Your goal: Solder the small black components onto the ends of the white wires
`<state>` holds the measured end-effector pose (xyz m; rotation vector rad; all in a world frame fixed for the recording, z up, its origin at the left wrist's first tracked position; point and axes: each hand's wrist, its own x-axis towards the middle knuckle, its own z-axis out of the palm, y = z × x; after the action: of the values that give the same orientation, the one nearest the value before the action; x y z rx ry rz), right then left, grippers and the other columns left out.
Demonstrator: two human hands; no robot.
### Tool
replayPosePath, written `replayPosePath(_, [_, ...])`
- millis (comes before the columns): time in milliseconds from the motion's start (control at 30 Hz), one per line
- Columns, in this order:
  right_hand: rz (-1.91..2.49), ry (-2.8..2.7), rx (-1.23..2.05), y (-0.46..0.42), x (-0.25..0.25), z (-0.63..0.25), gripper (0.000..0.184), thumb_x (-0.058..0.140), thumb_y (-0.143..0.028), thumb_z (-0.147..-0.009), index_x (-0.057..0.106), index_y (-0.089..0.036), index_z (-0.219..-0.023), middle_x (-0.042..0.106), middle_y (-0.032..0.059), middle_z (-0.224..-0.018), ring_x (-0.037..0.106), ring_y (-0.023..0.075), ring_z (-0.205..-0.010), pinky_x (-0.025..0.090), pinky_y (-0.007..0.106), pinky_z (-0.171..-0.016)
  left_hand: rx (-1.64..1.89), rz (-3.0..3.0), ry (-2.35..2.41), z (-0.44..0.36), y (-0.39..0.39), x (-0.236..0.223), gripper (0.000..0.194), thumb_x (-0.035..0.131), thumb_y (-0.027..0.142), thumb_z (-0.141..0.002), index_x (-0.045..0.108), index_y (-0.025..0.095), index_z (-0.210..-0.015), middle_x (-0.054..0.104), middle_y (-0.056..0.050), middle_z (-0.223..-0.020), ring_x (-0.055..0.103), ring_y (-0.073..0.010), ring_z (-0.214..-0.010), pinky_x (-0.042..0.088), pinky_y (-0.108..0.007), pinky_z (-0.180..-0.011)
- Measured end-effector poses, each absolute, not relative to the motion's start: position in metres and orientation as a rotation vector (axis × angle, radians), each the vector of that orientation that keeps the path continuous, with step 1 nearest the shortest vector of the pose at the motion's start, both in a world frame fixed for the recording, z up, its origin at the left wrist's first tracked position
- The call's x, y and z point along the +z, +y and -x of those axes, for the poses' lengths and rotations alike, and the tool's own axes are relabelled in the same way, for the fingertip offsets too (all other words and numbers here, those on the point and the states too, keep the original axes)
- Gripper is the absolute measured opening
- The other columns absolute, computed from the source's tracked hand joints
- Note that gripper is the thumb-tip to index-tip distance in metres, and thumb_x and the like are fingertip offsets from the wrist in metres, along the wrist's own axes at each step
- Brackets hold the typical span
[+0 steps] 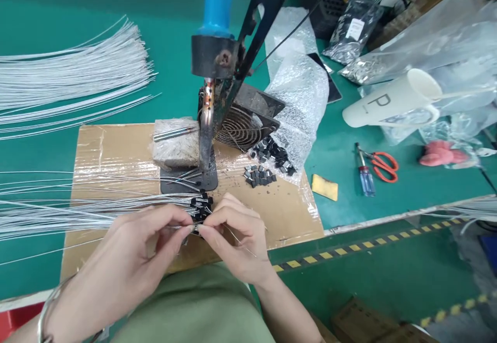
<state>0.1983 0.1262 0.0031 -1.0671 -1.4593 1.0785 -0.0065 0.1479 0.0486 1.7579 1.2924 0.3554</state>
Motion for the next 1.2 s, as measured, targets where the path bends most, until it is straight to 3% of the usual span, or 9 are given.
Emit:
replayPosePath(300, [1.158,-1.055,1.088,0.12,-0.007,-0.208,0.018,0.073,-0.023,-0.098,0.075,-0.021,-0.08,0.062,-0.002,-0.072,0.053,0.0115,-0.07,0.041,0.028,-0.065,0.566,-1.418,1.377,-0.014,0.15,0.054,0.022,0.065,0.04,-0.095,0.071,0.024,-0.081,0.063,0.004,-0.07,0.049,-0.0098,-0.062,0.037,-0.02,-0.055])
replayPosePath(433, [1.076,-0.89,1.136,0.121,-0.007,-0.214,0.046,0.05,-0.045,-0.11,0.084,-0.022,-0.088,0.066,0.0025,-0.071,0.056,0.0122,-0.063,0.043,0.027,-0.056,0.618,-1.293,1.476,-0.019,0.15,0.06,0.021,0.069,0.04,-0.091,0.072,0.024,-0.079,0.063,0.004,-0.071,0.05,-0.0097,-0.065,0.038,-0.02,-0.058])
replayPosePath(500, [1.079,-0.91,1.188,0.121,-0.005,-0.213,0.053,0.044,-0.047,-0.111,0.086,-0.022,-0.091,0.067,0.0041,-0.073,0.057,0.012,-0.061,0.043,0.027,-0.053,0.615,-1.281,1.475,-0.021,0.15,0.06,0.021,0.068,0.041,-0.091,0.072,0.023,-0.08,0.063,0.004,-0.07,0.049,-0.0102,-0.065,0.037,-0.021,-0.058])
replayPosePath(700, [1.189,-1.018,1.249,0.122,0.003,-0.198,0.017,0.069,-0.027,-0.1,0.086,-0.026,-0.1,0.068,0.0015,-0.079,0.056,0.0075,-0.056,0.046,0.022,-0.051,0.623,-1.28,1.467,-0.019,0.152,0.057,0.021,0.071,0.041,-0.09,0.072,0.022,-0.081,0.065,0.002,-0.073,0.051,-0.0116,-0.066,0.035,-0.025,-0.057])
replayPosePath(833, [1.11,-0.894,1.403,0.123,0.006,-0.189,0.015,0.073,-0.027,-0.097,0.087,-0.028,-0.102,0.067,0.001,-0.081,0.056,0.0048,-0.047,0.045,0.018,-0.041,0.622,-1.329,1.434,-0.015,0.152,0.052,0.022,0.07,0.041,-0.093,0.072,0.021,-0.081,0.066,0.0,-0.073,0.053,-0.0125,-0.065,0.034,-0.025,-0.054])
replayPosePath(1200, [0.988,-0.584,1.651,0.128,0.001,-0.18,0.007,0.083,-0.031,-0.088,0.086,-0.025,-0.092,0.069,-0.0016,-0.072,0.058,0.0057,-0.04,0.048,0.015,-0.035,0.665,-1.389,1.437,-0.014,0.15,0.045,0.02,0.064,0.035,-0.099,0.068,0.022,-0.085,0.063,0.003,-0.071,0.052,-0.0114,-0.066,0.037,-0.025,-0.058])
